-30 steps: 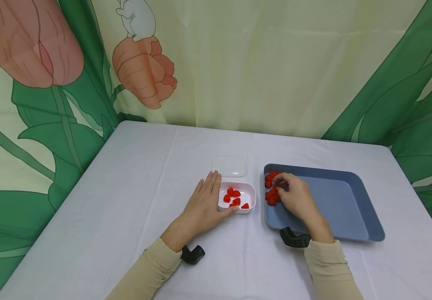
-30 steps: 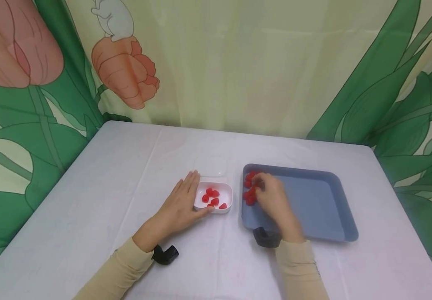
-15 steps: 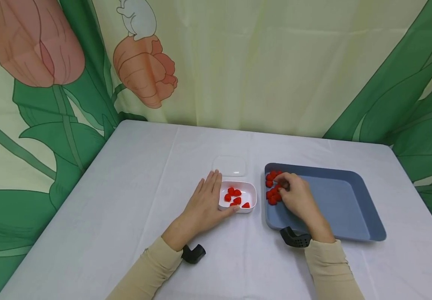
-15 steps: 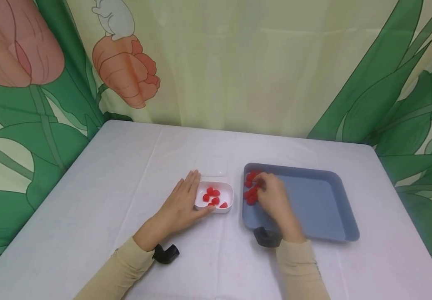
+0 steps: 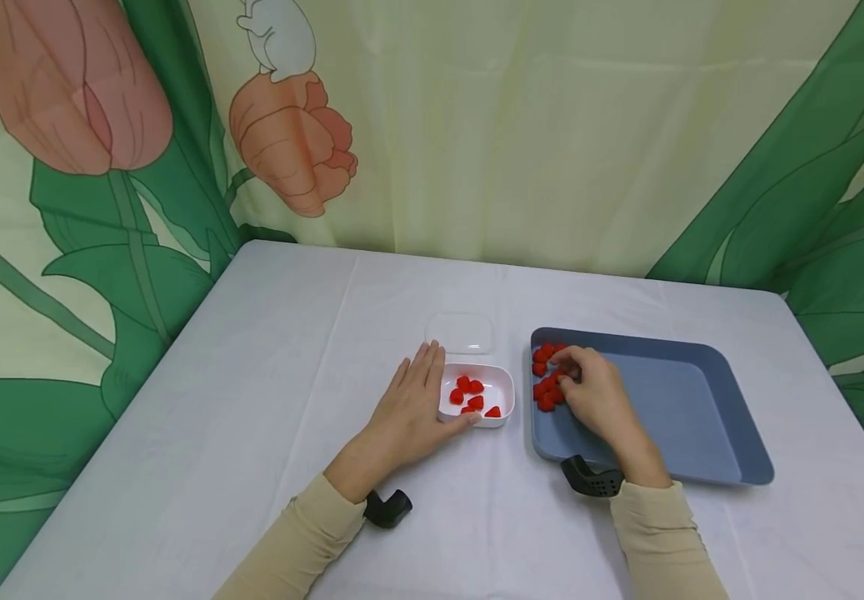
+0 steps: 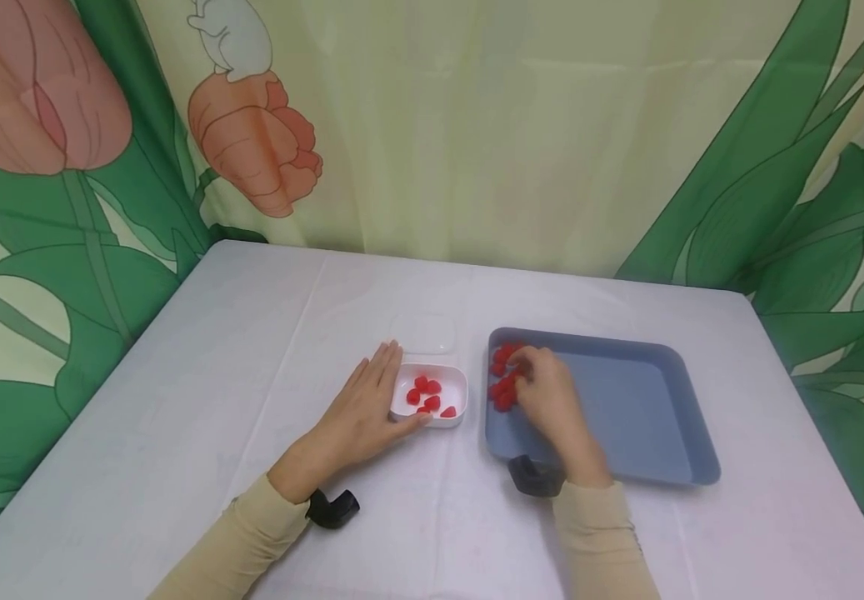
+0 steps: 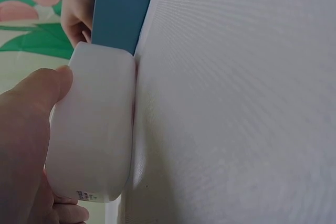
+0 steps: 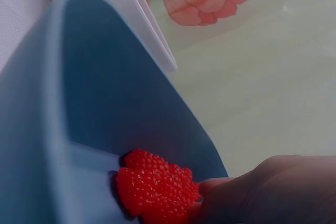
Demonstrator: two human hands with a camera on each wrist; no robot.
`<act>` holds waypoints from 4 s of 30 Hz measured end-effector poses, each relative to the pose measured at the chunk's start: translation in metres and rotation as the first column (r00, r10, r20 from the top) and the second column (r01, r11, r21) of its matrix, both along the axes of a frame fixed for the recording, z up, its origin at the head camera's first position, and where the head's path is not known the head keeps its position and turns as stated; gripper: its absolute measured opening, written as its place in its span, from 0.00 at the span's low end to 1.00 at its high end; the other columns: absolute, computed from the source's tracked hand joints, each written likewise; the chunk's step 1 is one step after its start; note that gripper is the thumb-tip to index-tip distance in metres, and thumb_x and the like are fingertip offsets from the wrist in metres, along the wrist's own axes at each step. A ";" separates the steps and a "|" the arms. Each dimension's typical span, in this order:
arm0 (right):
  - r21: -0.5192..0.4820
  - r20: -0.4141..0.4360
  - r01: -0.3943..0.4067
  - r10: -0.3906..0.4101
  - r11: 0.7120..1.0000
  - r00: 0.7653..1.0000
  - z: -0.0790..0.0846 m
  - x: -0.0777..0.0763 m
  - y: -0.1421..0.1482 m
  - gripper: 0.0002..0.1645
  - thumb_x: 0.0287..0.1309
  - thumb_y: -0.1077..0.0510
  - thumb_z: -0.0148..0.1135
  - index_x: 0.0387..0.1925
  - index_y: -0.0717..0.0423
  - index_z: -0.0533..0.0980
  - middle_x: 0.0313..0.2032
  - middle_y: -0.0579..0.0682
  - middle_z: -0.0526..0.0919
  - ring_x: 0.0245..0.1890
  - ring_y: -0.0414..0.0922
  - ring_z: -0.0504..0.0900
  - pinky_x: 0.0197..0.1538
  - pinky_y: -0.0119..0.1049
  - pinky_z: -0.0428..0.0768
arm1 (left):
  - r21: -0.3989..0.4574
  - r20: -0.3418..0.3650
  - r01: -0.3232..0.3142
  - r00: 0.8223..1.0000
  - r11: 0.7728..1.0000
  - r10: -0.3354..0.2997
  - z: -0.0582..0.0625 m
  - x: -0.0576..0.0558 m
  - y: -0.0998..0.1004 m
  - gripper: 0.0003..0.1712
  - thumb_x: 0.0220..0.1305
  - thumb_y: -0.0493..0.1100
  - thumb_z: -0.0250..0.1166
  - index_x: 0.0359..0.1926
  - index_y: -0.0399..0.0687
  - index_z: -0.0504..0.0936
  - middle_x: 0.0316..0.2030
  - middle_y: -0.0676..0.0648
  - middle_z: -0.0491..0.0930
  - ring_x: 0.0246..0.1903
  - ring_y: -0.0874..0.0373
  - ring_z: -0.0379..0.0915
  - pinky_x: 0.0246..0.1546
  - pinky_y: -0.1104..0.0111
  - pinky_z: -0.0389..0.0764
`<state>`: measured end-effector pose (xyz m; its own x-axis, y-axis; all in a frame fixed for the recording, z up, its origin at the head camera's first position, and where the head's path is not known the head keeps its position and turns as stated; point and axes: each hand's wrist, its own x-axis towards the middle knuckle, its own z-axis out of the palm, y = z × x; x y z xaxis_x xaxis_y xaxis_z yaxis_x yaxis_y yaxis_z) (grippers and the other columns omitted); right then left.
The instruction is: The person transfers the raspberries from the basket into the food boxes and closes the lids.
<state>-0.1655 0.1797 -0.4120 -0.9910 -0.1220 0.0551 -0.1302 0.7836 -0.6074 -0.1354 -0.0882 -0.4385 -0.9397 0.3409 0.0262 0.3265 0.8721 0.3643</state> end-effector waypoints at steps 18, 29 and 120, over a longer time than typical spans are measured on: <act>-0.028 -0.041 0.012 -0.013 1.000 0.999 0.004 0.001 0.002 0.14 0.61 0.69 0.56 0.48 0.65 0.79 0.43 0.62 0.80 0.42 0.54 0.78 0.45 0.46 0.79 | 0.001 0.001 -0.002 1.000 1.000 0.001 0.001 0.001 0.000 0.60 0.61 0.73 0.57 0.78 0.38 0.47 0.78 0.41 0.47 0.79 0.47 0.39 0.77 0.51 0.48; -0.079 -0.046 0.010 -0.014 0.997 0.999 0.011 0.003 0.001 0.14 0.62 0.68 0.56 0.49 0.63 0.79 0.46 0.60 0.81 0.47 0.54 0.79 0.49 0.51 0.81 | -0.005 0.001 0.000 1.000 1.000 0.000 0.001 -0.001 0.001 0.60 0.61 0.72 0.58 0.77 0.37 0.47 0.78 0.40 0.48 0.79 0.47 0.40 0.78 0.52 0.48; -0.008 -0.218 -0.303 0.294 0.953 0.931 0.010 0.021 -0.062 0.18 0.51 0.72 0.68 0.45 0.58 0.82 0.42 0.52 0.84 0.40 0.45 0.79 0.42 0.40 0.85 | 0.001 -0.029 0.015 0.999 1.000 -0.015 0.000 0.000 0.002 0.60 0.61 0.72 0.59 0.77 0.36 0.48 0.78 0.39 0.49 0.78 0.46 0.43 0.76 0.49 0.52</act>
